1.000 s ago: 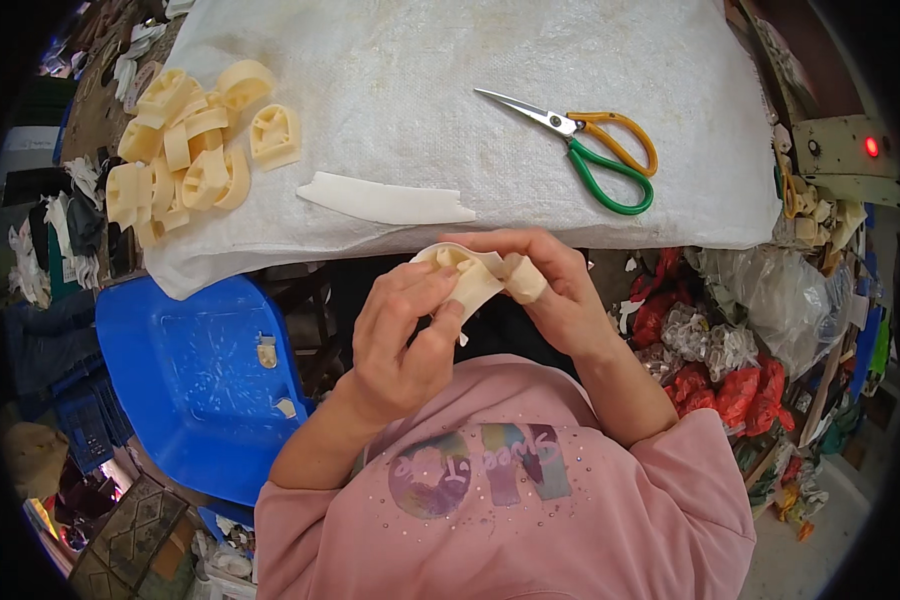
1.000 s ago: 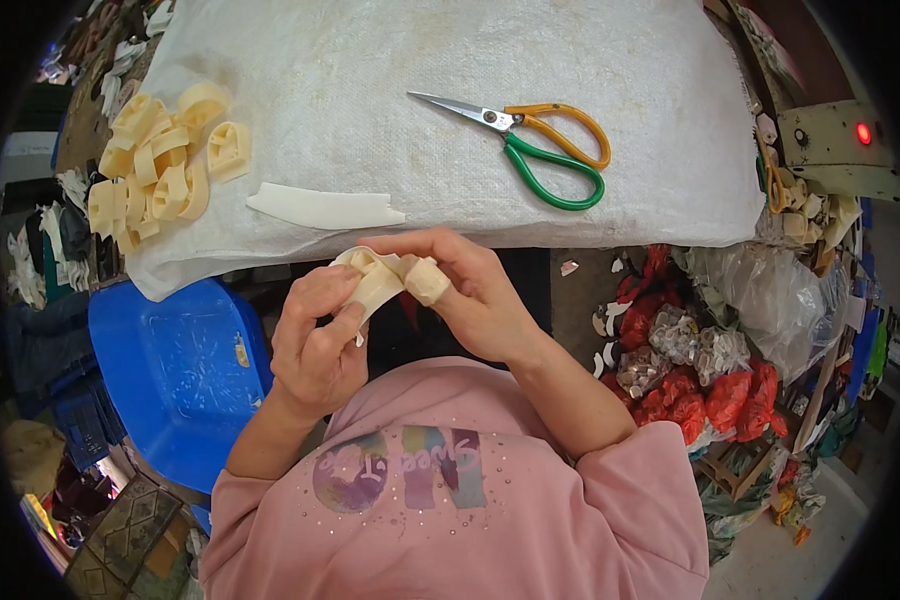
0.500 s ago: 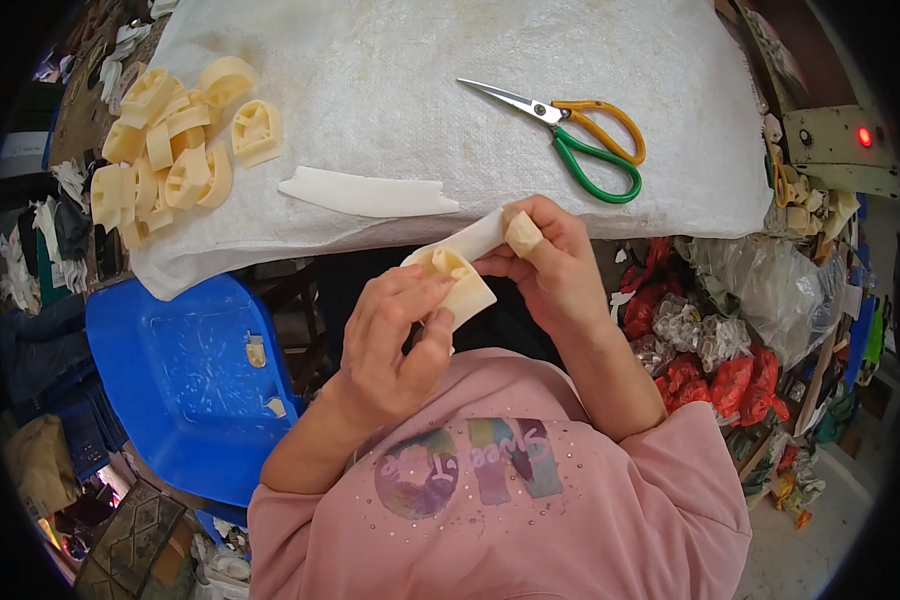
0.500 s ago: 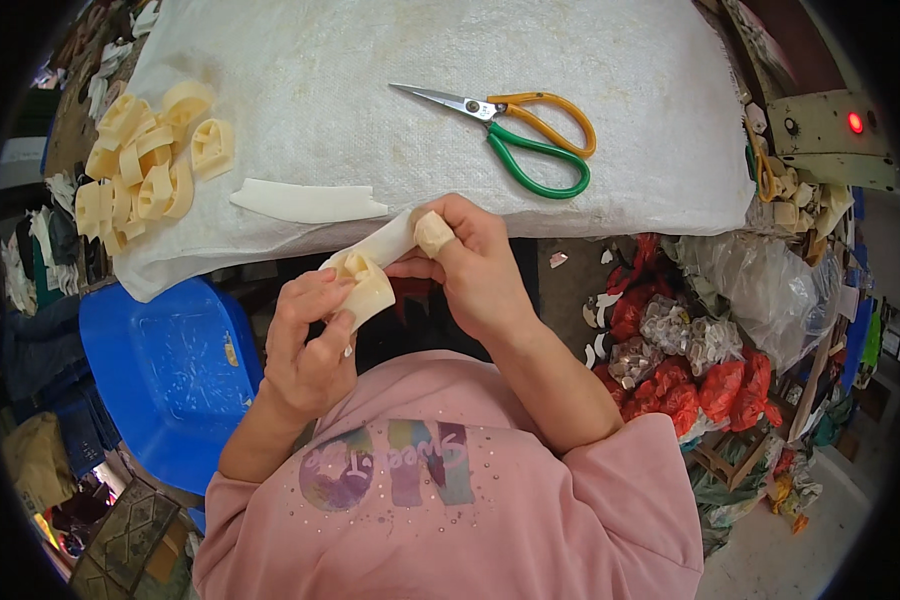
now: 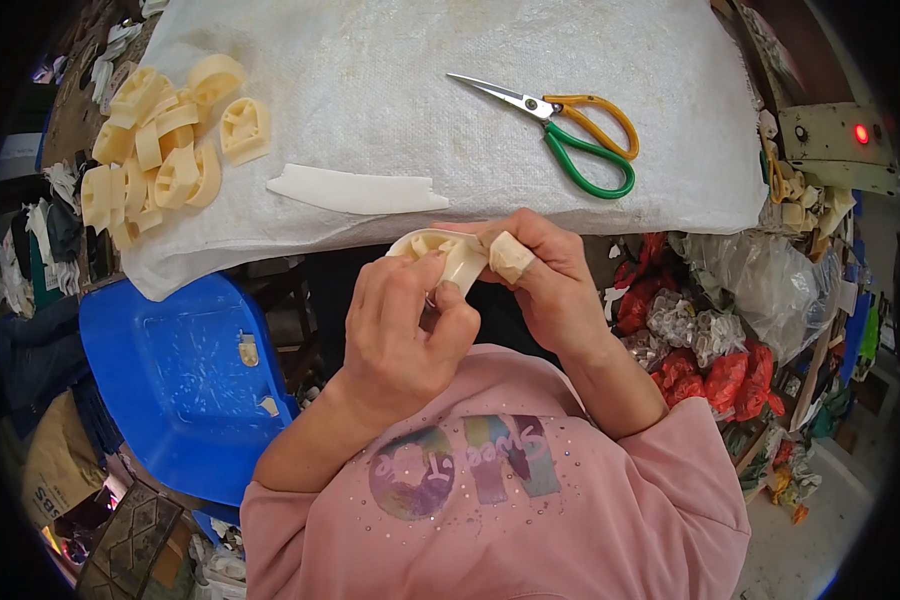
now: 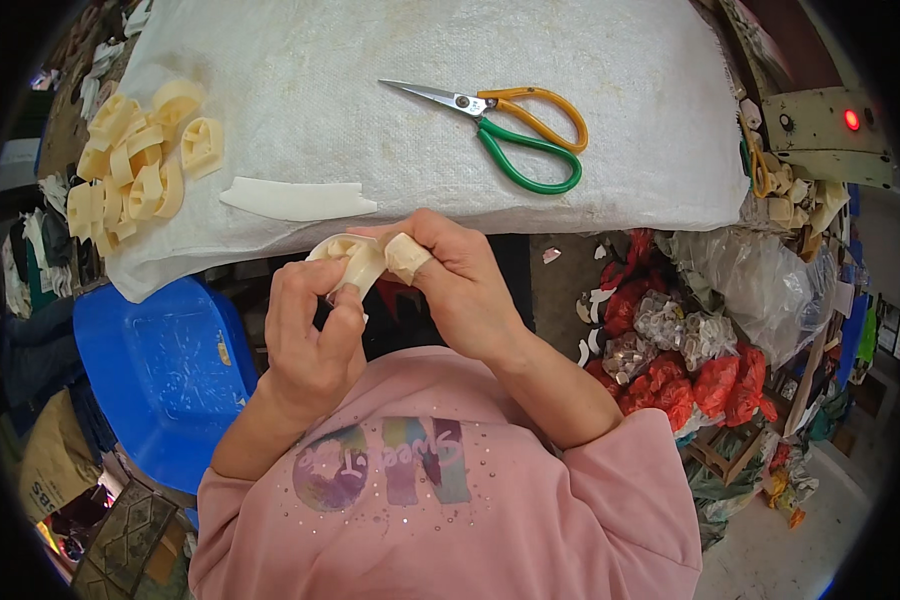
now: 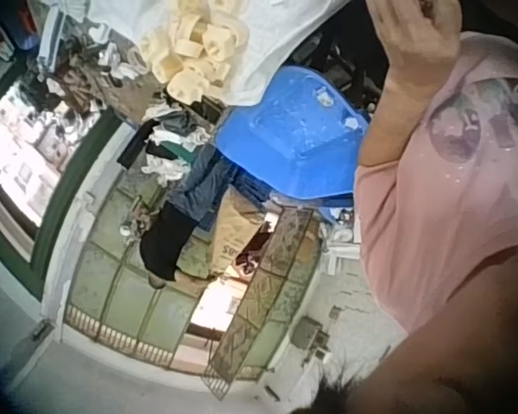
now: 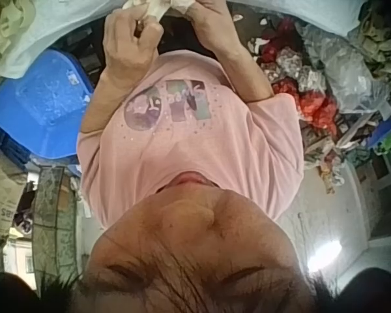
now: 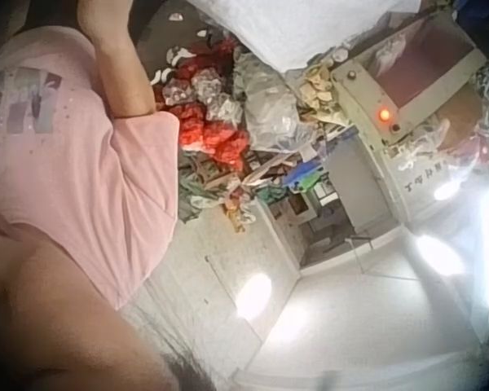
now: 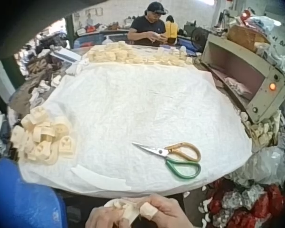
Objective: Trimming excess material and assembling shoe molds using scissors.
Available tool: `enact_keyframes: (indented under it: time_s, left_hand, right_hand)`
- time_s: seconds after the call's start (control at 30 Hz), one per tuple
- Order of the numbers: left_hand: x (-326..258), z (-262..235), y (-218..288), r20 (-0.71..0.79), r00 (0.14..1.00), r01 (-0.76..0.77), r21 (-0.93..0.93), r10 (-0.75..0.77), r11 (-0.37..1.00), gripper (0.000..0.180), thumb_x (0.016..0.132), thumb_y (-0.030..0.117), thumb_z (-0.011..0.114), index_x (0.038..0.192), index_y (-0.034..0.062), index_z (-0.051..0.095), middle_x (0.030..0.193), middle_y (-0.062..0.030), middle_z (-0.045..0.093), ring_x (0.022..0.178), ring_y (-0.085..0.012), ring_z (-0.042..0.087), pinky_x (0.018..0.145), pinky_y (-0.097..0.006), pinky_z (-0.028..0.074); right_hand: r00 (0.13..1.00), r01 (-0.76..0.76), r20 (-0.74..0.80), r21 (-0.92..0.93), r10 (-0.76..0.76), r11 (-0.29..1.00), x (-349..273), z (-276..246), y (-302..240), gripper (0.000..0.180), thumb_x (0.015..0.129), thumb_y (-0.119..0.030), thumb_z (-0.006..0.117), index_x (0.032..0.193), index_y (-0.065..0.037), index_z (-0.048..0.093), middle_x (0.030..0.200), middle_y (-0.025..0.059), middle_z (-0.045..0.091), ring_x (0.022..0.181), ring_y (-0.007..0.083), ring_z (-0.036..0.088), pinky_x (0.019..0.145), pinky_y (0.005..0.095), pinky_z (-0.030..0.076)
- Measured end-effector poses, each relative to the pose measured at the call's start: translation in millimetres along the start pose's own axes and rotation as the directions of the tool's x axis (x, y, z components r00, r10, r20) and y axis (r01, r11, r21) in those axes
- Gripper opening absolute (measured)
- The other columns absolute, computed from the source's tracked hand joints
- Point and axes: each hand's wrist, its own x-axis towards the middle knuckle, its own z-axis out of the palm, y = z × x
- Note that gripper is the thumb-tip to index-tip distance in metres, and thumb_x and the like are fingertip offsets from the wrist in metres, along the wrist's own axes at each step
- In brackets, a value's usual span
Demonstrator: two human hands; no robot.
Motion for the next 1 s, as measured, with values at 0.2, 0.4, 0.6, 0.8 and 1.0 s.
enact_keyframes:
  time_s: [0.2, 0.4, 0.6, 0.8, 1.0]
  left_hand:
    - [3, -2, -8, 0.033, 0.999, 0.032, 0.095, -0.036, 0.995, 0.015, 0.067, -0.008, 0.061, 0.077, -0.0014, 0.051, 0.087, -0.016, 0.052, 0.07, -0.0295, 0.053, 0.058, -0.038, 0.046]
    - [-3, -9, -13, 0.008, 0.944, 0.309, -0.364, -0.329, 0.878, 0.012, 0.082, -0.007, 0.061, 0.087, -0.0005, 0.052, 0.095, -0.0171, 0.059, 0.082, -0.0262, 0.06, 0.069, -0.033, 0.05]
    - [-3, 1, -18, -0.05, 0.989, 0.089, -0.533, -0.136, 0.842, 0.025, 0.065, -0.021, 0.059, 0.081, -0.0021, 0.051, 0.092, -0.018, 0.059, 0.08, -0.027, 0.063, 0.063, -0.03, 0.052]
    - [-1, -2, -21, -0.003, 0.993, 0.109, -0.425, -0.121, 0.899, 0.021, 0.073, -0.014, 0.061, 0.086, -0.001, 0.051, 0.096, -0.019, 0.058, 0.081, -0.0264, 0.062, 0.068, -0.031, 0.051]
    - [-1, 4, -26, -0.029, 0.951, 0.249, -0.517, -0.308, 0.819, 0.011, 0.081, -0.006, 0.063, 0.086, -0.0009, 0.054, 0.096, -0.0177, 0.06, 0.077, -0.0226, 0.061, 0.066, -0.028, 0.05]
  right_hand:
    - [1.0, -0.023, -0.003, -0.3, 0.023, 0.954, 0, 4, -1, 0.029, 0.096, -0.024, 0.048, 0.109, -0.002, 0.062, 0.095, 0.0059, 0.063, 0.077, 0.0074, 0.052, 0.069, 0.0215, 0.043]
    - [0.994, -0.097, 0.032, -0.136, 0.102, 0.986, 21, -18, -12, 0.047, 0.089, -0.023, 0.062, 0.126, 0.002, 0.048, 0.1, 0.0103, 0.063, 0.086, 0.0136, 0.059, 0.072, 0.0268, 0.048]
    - [0.902, -0.213, 0.349, -0.15, 0.254, 0.965, 34, -28, -19, 0.059, 0.076, -0.018, 0.074, 0.126, 0.001, 0.047, 0.103, 0.0149, 0.064, 0.086, 0.0153, 0.062, 0.068, 0.0238, 0.05]
    - [0.91, -0.202, 0.282, -0.337, 0.303, 0.92, 40, -27, -15, 0.053, 0.081, -0.015, 0.068, 0.128, 0.0, 0.046, 0.093, 0.0101, 0.067, 0.077, 0.0104, 0.06, 0.065, 0.0222, 0.047]
    - [0.974, 0.208, 0.174, -0.459, -0.142, 0.864, 42, -18, 1, 0.04, 0.091, -0.014, 0.057, 0.128, -0.001, 0.047, 0.091, 0.0078, 0.068, 0.079, 0.0122, 0.061, 0.071, 0.0271, 0.051]
